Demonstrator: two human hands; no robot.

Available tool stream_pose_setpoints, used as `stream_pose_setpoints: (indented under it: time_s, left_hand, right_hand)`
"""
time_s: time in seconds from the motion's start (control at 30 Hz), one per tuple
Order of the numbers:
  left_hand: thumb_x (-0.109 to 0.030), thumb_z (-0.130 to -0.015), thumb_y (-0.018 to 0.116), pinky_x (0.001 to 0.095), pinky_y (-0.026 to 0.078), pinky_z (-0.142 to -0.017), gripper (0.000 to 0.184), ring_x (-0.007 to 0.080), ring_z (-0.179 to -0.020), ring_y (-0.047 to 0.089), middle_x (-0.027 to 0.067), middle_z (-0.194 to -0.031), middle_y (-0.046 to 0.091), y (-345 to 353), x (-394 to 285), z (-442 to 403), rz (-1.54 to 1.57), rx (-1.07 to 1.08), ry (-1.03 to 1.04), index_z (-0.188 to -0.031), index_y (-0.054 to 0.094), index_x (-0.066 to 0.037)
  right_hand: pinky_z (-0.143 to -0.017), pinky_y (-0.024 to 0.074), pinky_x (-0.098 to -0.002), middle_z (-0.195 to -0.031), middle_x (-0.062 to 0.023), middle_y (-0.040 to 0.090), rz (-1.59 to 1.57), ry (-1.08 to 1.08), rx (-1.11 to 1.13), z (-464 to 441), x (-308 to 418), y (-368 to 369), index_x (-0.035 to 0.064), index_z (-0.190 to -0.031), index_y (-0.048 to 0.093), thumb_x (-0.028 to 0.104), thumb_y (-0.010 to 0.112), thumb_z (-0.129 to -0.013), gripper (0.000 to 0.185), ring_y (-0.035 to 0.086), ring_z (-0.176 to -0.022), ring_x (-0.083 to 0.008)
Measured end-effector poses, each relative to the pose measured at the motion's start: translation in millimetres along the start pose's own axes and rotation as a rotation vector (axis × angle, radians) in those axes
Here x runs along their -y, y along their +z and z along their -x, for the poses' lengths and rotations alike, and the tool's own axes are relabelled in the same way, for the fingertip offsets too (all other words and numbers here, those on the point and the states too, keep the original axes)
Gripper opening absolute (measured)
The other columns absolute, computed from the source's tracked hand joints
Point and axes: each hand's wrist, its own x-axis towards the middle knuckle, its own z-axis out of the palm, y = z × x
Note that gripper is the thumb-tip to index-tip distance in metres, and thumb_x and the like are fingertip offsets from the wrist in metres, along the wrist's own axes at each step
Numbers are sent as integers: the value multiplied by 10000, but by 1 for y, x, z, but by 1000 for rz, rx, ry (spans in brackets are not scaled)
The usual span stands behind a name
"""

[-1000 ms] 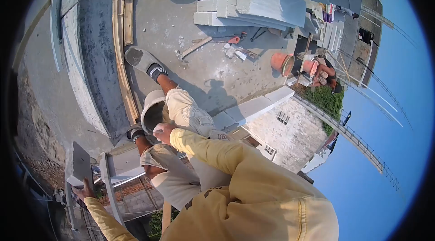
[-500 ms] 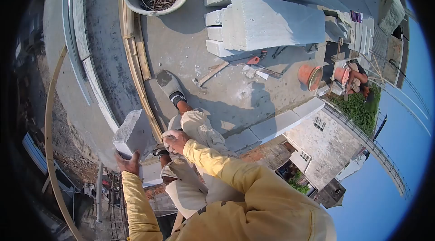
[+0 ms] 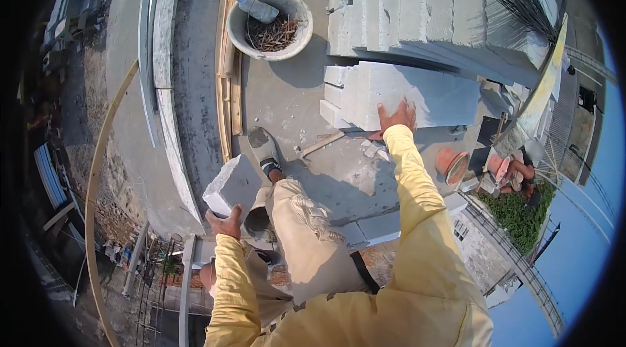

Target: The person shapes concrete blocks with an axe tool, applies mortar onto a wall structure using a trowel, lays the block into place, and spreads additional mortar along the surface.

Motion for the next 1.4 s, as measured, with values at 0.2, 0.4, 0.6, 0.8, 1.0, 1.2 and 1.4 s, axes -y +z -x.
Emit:
stream_pose_setpoints:
  time_s: [0.2, 0.4, 0.6, 0.8, 1.0, 1.2, 1.4]
  left_hand:
    - [-259, -605, 806, 423, 420, -909, 814, 352, -1020, 527, 254, -1111, 502, 12, -8, 2, -152, 17, 85, -1202, 393, 110]
    - [-265, -600, 808, 408, 418, -931, 827, 353, -1033, 538, 254, -1116, 520, 33, -6, 2, -321, -37, 157, -1219, 404, 105]
    - [-271, -595, 802, 425, 415, -943, 828, 388, -1065, 523, 266, -1138, 509, 51, 7, 25, -376, -28, 120, -1226, 410, 93]
    - [-279, -574, 824, 470, 402, -951, 834, 393, -1135, 470, 233, -1180, 505, 65, 39, 111, -419, -168, 4, -1243, 422, 17]
    - [-256, -588, 803, 471, 404, -928, 771, 404, -1073, 503, 243, -1127, 519, 100, 110, 190, -184, -260, 142, -1212, 455, 34]
    - [-270, -597, 800, 442, 408, -944, 764, 391, -1074, 521, 244, -1138, 534, 148, 142, 204, -208, -147, 45, -1211, 465, 38]
    - [-324, -627, 786, 440, 404, -965, 788, 400, -1143, 490, 257, -1202, 516, 210, 135, 151, -447, 57, 6, -1247, 445, 23]
  right_hand:
    - [-1123, 225, -403, -1469, -297, 205, 73, -32, 263, -13, -28, 16, 21, -1457, 193, 542, 583, -818, 912, 208, -1382, -392]
    - [-1112, 253, -409, -1449, -317, 237, 198, -60, 341, -19, -22, 5, 13, -1457, 185, 594, 532, -825, 926, 267, -1357, -406]
    - [-1086, 295, -441, -1426, -341, 261, 220, -71, 281, -19, -29, 15, 10, -1454, 195, 625, 514, -819, 940, 339, -1311, -437]
    - [-1059, 312, -500, -1414, -340, 289, 191, -97, 224, -23, -30, 27, 20, -1452, 214, 629, 512, -817, 929, 354, -1291, -464]
    - [-1031, 356, -478, -1372, -305, 380, 224, -90, 201, -35, -37, 34, 27, -1415, 309, 678, 538, -764, 950, 413, -1267, -407]
    - [-955, 430, -441, -1177, -236, 593, 225, -203, 289, -27, -31, 2, 16, -1207, 569, 699, 567, -727, 834, 569, -1109, -374]
    - [-899, 473, -360, -1125, -202, 622, -288, -660, 54, -12, -108, 8, -15, -1217, 538, 441, 627, -830, 604, 615, -1037, -289]
